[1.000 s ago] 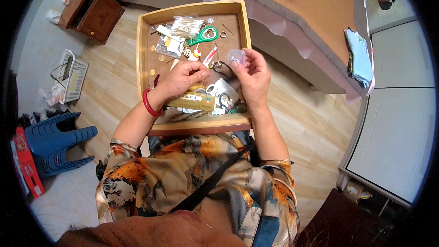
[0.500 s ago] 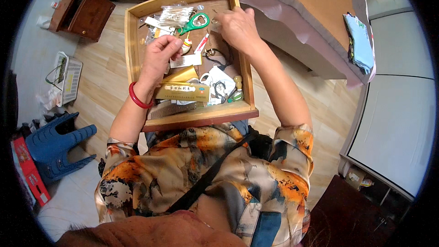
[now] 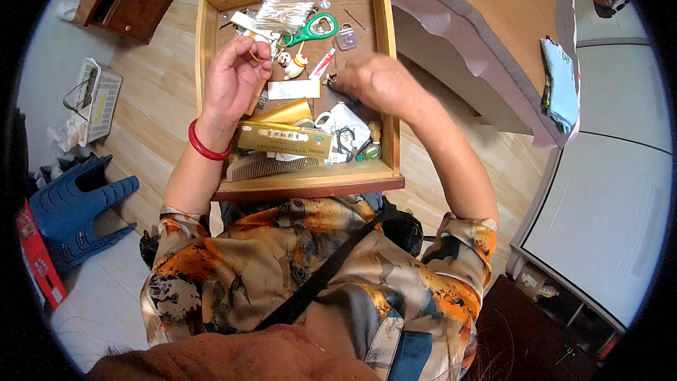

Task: The person sorts various small objects within a wooden drawer, including a rubber band, a pen, and small containers, before closing the drawer and moving a chair.

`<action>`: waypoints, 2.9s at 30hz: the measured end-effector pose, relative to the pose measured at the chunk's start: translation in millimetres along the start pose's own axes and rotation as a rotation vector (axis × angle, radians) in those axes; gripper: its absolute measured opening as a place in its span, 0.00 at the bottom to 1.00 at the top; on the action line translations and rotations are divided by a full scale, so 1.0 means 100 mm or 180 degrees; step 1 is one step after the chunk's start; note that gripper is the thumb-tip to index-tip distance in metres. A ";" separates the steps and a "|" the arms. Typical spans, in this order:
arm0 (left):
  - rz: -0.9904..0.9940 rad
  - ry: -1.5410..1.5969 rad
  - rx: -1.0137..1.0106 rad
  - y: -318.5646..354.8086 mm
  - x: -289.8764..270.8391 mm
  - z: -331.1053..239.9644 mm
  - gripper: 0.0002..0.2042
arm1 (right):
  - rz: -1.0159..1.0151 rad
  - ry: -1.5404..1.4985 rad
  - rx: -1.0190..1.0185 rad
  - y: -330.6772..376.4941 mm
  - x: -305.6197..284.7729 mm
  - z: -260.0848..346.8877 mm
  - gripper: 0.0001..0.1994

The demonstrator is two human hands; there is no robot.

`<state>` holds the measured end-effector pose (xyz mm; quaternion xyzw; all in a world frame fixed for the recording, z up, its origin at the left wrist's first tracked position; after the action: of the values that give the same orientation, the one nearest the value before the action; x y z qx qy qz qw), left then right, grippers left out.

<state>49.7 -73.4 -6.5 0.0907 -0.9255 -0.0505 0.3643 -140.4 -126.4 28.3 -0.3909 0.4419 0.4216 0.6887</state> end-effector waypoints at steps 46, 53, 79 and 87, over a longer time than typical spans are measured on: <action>0.0539 -0.0855 -0.0525 0.05 0.20 0.20 0.07 | -0.0842 -0.3931 0.2955 0.76 0.12 0.05 0.05; 0.1062 -0.2402 -0.0564 0.11 0.37 0.60 0.09 | -0.1104 -0.4194 0.2675 0.67 0.09 0.15 0.05; 0.0822 -0.1418 -0.0879 0.23 0.37 0.60 0.08 | -0.1630 -0.4440 0.2632 0.56 -0.05 0.04 0.05; 0.0781 -0.0252 -0.1221 0.22 0.37 0.61 0.12 | -0.1047 -0.4240 0.2628 0.29 0.13 0.08 0.06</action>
<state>-21.1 -57.5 -22.9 -0.0955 -0.9166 -0.1843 0.3418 -161.6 -105.9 14.2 0.1693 -0.0052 0.2618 0.9502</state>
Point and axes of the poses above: each hand's wrist, its own y-axis away from the middle knuckle, its own x-axis out of the palm, z = x × y, the point moved 6 cm from there along -y, towards the middle knuckle
